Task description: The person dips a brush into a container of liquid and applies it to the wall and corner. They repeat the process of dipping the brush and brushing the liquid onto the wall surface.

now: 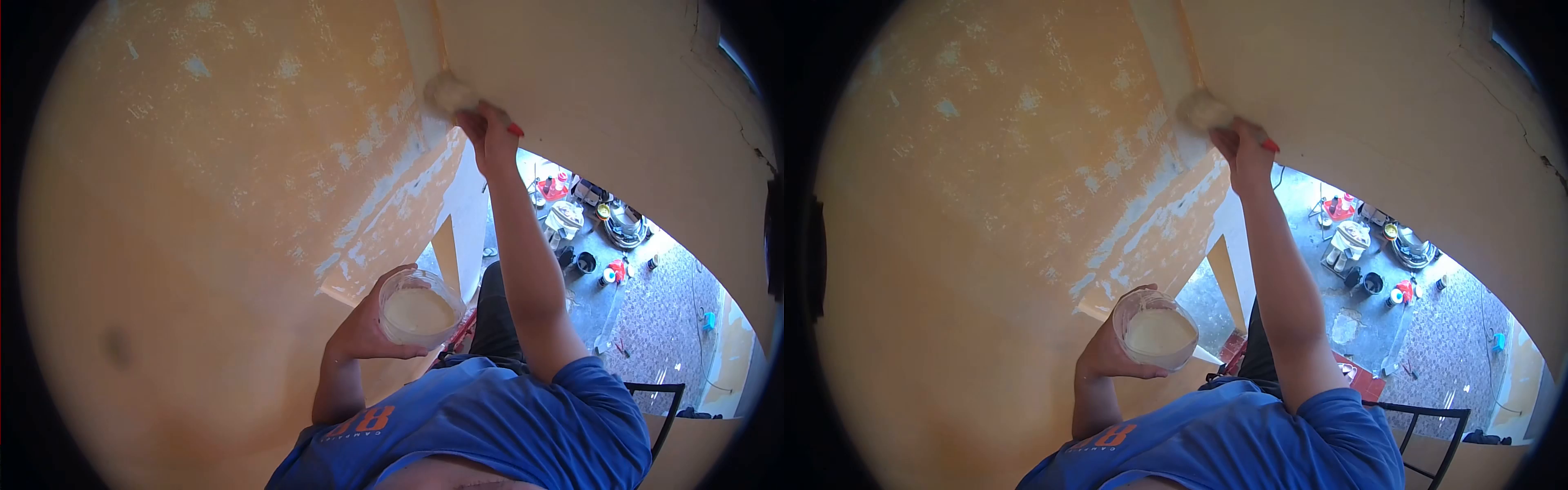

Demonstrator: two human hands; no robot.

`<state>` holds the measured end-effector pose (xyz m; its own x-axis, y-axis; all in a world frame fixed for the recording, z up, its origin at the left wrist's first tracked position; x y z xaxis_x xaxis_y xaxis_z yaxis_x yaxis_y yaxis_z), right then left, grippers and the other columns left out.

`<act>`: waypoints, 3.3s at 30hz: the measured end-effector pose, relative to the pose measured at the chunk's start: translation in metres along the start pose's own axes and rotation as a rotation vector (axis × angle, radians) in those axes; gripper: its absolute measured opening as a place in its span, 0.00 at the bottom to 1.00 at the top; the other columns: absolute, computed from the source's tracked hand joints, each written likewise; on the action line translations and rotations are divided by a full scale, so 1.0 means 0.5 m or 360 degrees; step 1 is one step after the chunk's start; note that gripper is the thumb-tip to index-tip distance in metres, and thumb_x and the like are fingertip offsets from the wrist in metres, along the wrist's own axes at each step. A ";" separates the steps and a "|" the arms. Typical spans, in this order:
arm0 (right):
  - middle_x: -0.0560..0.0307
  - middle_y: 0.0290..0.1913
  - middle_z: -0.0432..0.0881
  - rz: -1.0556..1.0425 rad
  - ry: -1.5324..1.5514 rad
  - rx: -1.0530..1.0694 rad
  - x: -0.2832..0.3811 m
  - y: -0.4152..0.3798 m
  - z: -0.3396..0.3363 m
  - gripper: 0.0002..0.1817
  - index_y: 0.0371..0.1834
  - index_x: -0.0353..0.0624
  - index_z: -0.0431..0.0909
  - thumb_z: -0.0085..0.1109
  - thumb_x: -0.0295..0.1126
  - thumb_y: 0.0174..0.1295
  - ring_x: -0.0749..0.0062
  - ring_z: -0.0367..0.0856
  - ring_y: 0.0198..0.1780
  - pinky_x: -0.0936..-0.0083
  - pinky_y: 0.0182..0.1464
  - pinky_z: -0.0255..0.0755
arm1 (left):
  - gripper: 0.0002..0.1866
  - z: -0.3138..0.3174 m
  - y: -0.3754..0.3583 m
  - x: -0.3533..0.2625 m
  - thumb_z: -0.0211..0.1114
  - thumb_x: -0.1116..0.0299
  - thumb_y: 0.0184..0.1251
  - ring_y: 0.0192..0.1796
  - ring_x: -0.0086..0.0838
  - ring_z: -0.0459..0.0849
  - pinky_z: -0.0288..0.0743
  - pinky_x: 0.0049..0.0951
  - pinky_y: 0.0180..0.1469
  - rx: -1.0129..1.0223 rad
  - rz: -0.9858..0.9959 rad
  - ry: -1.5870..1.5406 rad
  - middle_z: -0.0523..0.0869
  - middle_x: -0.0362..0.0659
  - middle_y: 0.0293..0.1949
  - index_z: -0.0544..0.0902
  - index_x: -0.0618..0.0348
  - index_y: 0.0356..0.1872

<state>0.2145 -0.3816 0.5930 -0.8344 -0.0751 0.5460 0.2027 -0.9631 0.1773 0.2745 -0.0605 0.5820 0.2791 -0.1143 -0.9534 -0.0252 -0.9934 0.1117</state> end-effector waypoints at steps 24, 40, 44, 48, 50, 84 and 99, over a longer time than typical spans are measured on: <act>0.42 0.43 0.78 -0.0044 0.0006 0.0022 0.039 0.033 0.077 0.17 0.53 0.34 0.66 0.50 0.26 0.62 0.58 0.82 0.42 0.66 0.47 0.81 | 0.62 0.000 -0.008 -0.003 0.85 0.66 0.23 0.65 0.32 0.65 0.59 0.34 0.65 0.0022 0.0072 0.0056 0.66 0.46 0.61 0.56 0.64 0.66; 0.47 0.39 0.78 -0.0241 -0.0255 0.0328 0.229 0.096 0.296 0.14 0.48 0.30 0.68 0.51 0.24 0.59 0.59 0.82 0.39 0.66 0.42 0.83 | 0.59 -0.016 -0.013 0.004 0.84 0.64 0.28 0.64 0.35 0.66 0.57 0.35 0.66 -0.0002 0.0086 -0.0028 0.67 0.49 0.61 0.56 0.64 0.66; 0.41 0.37 0.79 -0.0428 0.0215 0.0526 0.252 0.094 0.309 0.15 0.49 0.28 0.67 0.50 0.23 0.59 0.55 0.83 0.35 0.66 0.38 0.82 | 0.59 -0.009 -0.004 -0.016 0.84 0.64 0.28 0.65 0.35 0.66 0.58 0.35 0.67 0.0007 0.0124 0.0110 0.67 0.49 0.62 0.56 0.64 0.66; 0.41 0.39 0.79 -0.0134 0.0088 0.0057 0.060 0.049 0.110 0.17 0.51 0.31 0.65 0.52 0.27 0.62 0.57 0.83 0.39 0.65 0.44 0.81 | 0.61 -0.015 -0.019 -0.001 0.85 0.65 0.23 0.64 0.32 0.66 0.58 0.34 0.65 -0.0044 0.0018 -0.0032 0.67 0.47 0.61 0.57 0.64 0.65; 0.41 0.39 0.79 -0.0039 -0.0120 -0.0074 0.030 0.010 0.032 0.16 0.51 0.33 0.66 0.52 0.28 0.62 0.58 0.83 0.39 0.67 0.44 0.81 | 0.61 -0.016 -0.020 0.011 0.85 0.65 0.23 0.65 0.32 0.66 0.58 0.34 0.65 -0.0051 -0.0068 -0.0130 0.67 0.46 0.61 0.57 0.64 0.65; 0.53 0.53 0.80 -0.0808 -0.1604 0.1291 0.105 -0.017 0.038 0.16 0.49 0.37 0.79 0.58 0.17 0.56 0.67 0.75 0.58 0.73 0.63 0.65 | 0.59 -0.022 -0.019 0.021 0.84 0.64 0.29 0.65 0.34 0.65 0.56 0.35 0.67 -0.0008 -0.0098 -0.0026 0.68 0.49 0.61 0.55 0.64 0.67; 0.58 0.49 0.83 -0.0764 -0.2625 0.1676 0.233 0.050 0.349 0.14 0.45 0.43 0.82 0.63 0.24 0.54 0.71 0.78 0.53 0.75 0.57 0.70 | 0.59 -0.041 -0.044 0.011 0.83 0.66 0.30 0.64 0.33 0.67 0.57 0.34 0.66 -0.0120 -0.0061 -0.0098 0.72 0.48 0.58 0.55 0.64 0.67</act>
<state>0.2117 -0.3694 0.8041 0.1524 0.9444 0.2915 0.8226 -0.2847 0.4922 0.2962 -0.0390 0.5799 0.2188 -0.0789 -0.9726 0.0572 -0.9940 0.0935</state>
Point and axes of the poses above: each hand's wrist, its own y-axis towards the middle knuckle, its own z-axis out of the palm, x = y × z, the point moved 10 cm from there along y, towards the middle knuckle
